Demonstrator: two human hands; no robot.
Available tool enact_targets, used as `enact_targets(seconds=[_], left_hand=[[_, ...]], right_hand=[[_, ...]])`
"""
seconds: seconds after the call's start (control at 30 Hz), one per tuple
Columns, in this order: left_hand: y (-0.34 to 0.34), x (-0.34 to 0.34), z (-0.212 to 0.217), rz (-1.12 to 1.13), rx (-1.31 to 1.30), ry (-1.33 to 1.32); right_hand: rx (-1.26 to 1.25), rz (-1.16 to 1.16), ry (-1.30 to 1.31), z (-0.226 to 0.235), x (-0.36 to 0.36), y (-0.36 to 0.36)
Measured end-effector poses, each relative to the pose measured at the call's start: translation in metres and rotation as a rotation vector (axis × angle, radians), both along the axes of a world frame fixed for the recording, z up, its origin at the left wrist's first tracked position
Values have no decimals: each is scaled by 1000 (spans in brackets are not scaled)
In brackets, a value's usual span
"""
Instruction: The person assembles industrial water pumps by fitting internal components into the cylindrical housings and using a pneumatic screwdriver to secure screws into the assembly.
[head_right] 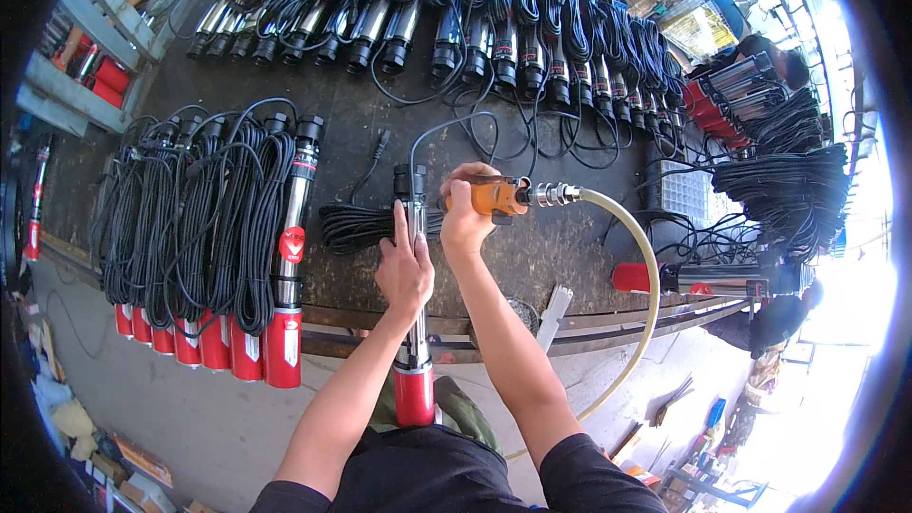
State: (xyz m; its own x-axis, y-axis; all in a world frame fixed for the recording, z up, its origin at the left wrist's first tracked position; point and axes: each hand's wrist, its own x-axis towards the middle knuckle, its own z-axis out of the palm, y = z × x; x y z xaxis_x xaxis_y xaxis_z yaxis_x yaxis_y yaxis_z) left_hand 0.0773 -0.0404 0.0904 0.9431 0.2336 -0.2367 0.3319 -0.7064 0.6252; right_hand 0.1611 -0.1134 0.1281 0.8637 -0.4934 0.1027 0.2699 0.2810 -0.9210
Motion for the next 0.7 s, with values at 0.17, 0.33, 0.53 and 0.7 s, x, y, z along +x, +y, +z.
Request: enact_targets(seconds=[0.17, 0.33, 0.53, 0.7], left_hand=[[0, 1, 1, -6, 5, 15], [-1, 1, 0, -2, -5, 3], [-1, 1, 0, -3, -10, -9], [-4, 1, 2, 1, -3, -2]], right_hand=[[7, 11, 8, 1, 1, -1], [29, 16, 11, 2, 1, -1], [60, -11, -13, -5, 4, -3], [10, 24, 4, -5, 1, -2]])
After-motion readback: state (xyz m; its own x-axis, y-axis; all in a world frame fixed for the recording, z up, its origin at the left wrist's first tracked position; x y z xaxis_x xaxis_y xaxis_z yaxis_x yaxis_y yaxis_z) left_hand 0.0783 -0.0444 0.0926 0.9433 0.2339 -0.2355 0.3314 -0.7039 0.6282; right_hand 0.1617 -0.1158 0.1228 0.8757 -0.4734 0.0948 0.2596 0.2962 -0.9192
